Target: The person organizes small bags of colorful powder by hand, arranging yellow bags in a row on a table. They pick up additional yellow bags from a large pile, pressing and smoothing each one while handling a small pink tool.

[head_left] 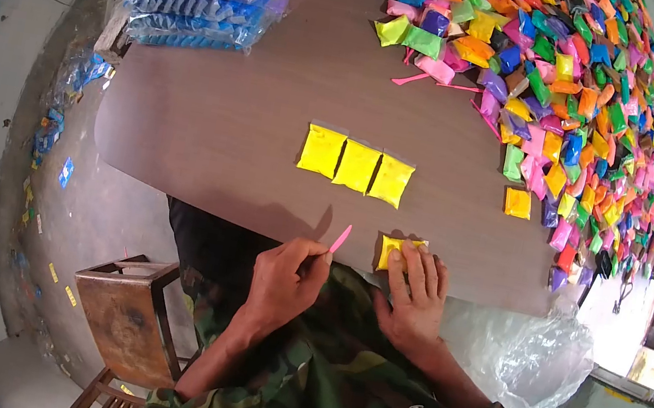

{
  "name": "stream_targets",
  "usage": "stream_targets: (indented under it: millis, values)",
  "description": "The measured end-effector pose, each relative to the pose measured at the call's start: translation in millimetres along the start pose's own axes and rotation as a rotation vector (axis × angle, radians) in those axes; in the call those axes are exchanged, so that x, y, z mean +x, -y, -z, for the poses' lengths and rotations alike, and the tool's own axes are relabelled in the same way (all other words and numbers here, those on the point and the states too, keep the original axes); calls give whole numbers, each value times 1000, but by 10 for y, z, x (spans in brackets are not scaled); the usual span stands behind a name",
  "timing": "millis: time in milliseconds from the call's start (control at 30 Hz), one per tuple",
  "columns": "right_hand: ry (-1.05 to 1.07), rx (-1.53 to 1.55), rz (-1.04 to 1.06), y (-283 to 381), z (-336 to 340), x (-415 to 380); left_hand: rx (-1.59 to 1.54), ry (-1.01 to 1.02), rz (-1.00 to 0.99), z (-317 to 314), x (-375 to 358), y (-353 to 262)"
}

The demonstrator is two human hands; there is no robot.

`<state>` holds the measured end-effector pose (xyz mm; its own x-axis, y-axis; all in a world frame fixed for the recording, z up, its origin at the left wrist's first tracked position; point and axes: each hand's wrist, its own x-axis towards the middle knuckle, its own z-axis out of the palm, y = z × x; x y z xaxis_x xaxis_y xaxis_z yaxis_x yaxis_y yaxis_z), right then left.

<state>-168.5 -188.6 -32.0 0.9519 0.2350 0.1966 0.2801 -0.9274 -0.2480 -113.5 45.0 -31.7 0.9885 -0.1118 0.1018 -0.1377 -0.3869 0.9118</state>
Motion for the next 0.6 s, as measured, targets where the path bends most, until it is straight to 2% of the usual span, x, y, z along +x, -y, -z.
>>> stream_targets:
  millis: [167, 333, 600]
  values:
    - [-13, -26, 4, -1, 70, 95, -22, 4, -47, -63, -1, 11]
    - [-52, 62, -22, -22, 41, 99, -37, 7, 4, -32, -42, -23]
    - [-204, 232, 84, -173, -14, 154, -31, -1, 37, 18, -65, -26]
